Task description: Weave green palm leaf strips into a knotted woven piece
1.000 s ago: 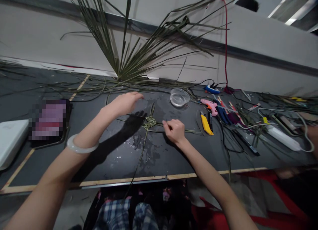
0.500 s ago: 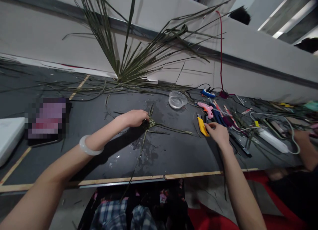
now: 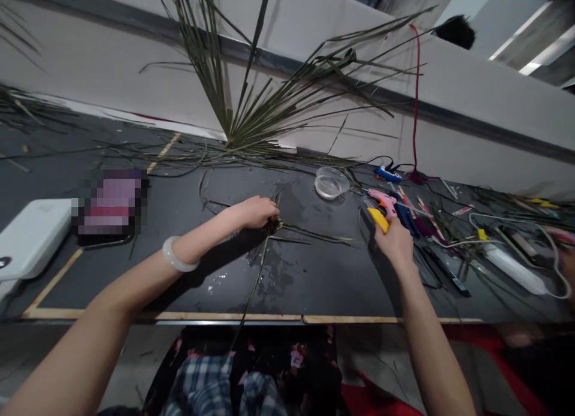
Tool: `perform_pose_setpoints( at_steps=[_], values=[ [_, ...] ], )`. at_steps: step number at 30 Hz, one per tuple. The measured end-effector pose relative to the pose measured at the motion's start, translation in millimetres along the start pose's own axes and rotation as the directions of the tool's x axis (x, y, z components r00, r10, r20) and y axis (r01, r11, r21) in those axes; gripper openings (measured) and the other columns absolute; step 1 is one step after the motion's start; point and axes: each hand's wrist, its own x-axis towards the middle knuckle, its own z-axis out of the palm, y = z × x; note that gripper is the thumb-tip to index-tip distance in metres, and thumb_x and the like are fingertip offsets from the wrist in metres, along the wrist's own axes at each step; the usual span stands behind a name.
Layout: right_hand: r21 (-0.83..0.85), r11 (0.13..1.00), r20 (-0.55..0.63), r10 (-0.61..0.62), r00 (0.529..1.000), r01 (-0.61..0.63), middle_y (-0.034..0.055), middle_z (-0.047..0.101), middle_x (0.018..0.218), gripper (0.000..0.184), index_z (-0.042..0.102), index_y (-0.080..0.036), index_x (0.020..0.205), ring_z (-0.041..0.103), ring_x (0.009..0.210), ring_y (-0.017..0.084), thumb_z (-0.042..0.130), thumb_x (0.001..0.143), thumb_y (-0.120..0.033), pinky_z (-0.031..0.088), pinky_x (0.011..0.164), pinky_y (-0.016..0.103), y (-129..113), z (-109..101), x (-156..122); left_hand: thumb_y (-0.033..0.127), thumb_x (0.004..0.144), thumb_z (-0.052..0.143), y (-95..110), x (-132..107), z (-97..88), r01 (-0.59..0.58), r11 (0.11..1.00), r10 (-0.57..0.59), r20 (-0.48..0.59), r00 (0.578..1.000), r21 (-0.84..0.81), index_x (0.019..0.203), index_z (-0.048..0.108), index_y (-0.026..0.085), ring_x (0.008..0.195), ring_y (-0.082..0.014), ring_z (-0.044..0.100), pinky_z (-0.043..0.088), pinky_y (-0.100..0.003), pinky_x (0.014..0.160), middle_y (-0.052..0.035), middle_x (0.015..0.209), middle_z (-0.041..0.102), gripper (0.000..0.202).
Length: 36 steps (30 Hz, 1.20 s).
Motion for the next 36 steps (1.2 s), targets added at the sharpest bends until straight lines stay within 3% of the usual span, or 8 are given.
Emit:
perform_pose_setpoints(
  at_steps=[5,9,12,16,19,24,36],
  values=[
    [0.274,0.924,-0.053,-0.261,0.964,0.266,0.0127,0.069,0.096,0.036,0.06,-0.016,0.109,0.064,0.082,0.025,0.047,0.082,-0.037,0.047,0.074,0.034,-26.5,-21.4,-21.2,0.007,0.073,0.052,-10.1,-12.3,-10.9,0.058,0.995,-0.059,0.001,0.998,-0.086,0.105,0.064,0.022,0.095,-0.0178,0.06,0.042,-0.023,0.073,-0.0035,0.107,0.065,0.037],
    [0.466,0.783,-0.006,-0.463,0.886,0.413,0.0107,0.069,0.101,0.036,0.063,-0.018,0.107,0.064,0.087,0.024,0.049,0.084,-0.041,0.048,0.078,0.034,-49.4,-29.6,-31.3,0.015,0.077,0.057,-11.0,-21.4,-5.7,0.121,0.986,-0.119,0.025,0.993,-0.118,0.103,0.063,0.021,0.092,-0.0195,0.061,0.042,-0.023,0.068,-0.0049,0.103,0.066,0.028],
    [0.559,0.651,0.089,-0.663,0.743,0.514,0.0086,0.068,0.108,0.036,0.063,-0.02,0.11,0.063,0.094,0.023,0.052,0.085,-0.043,0.047,0.084,0.035,-68.2,-28.3,-36.8,0.023,0.08,0.058,-11.3,-24.9,4.8,0.158,0.979,-0.159,0.008,0.987,-0.125,0.102,0.064,0.019,0.088,-0.0196,0.062,0.042,-0.023,0.066,-0.0067,0.101,0.066,0.023],
    [0.548,0.497,0.131,-0.846,0.517,0.673,0.0079,0.068,0.105,0.035,0.063,-0.022,0.115,0.062,0.094,0.022,0.052,0.087,-0.04,0.046,0.084,0.035,-99.1,-21.8,-42.3,0.017,0.079,0.057,-16.1,-25.4,13.8,0.121,0.971,-0.133,-0.05,0.99,-0.205,0.097,0.065,0.016,0.082,-0.0165,0.061,0.041,-0.022,0.067,-0.0063,0.093,0.067,0.019],
    [0.502,0.432,0.128,-0.894,0.43,0.749,0.0088,0.067,0.103,0.035,0.063,-0.02,0.118,0.061,0.094,0.022,0.052,0.088,-0.036,0.045,0.084,0.035,-119.6,-16.6,-41.8,0.013,0.079,0.055,-20.3,-24.8,14.0,0.08,0.948,-0.111,-0.086,0.99,-0.309,0.094,0.066,0.015,0.077,-0.0135,0.06,0.041,-0.02,0.067,-0.0045,0.087,0.067,0.018],
    [0.471,0.408,0.131,-0.909,0.396,0.782,0.0104,0.066,0.105,0.036,0.062,-0.018,0.119,0.06,0.095,0.022,0.052,0.089,-0.035,0.045,0.084,0.036,-131.4,-9.9,-34.2,0.01,0.079,0.053,-22.6,-26.6,13.0,0.04,0.881,-0.119,-0.141,0.983,-0.471,0.092,0.066,0.014,0.074,-0.0111,0.06,0.042,-0.019,0.068,-0.0035,0.084,0.068,0.018],
    [0.546,0.405,0.136,-0.906,0.4,0.733,0.0078,0.067,0.104,0.035,0.063,-0.023,0.118,0.062,0.091,0.021,0.052,0.088,-0.037,0.047,0.082,0.036,-123.2,-0.7,-17.7,0.011,0.081,0.051,-21.0,-29.0,36.7,0.003,0.871,-0.184,-0.32,0.929,-0.492,0.089,0.063,0.014,0.074,-0.0119,0.058,0.042,-0.021,0.069,-0.004,0.084,0.066,0.014]
  ],
)
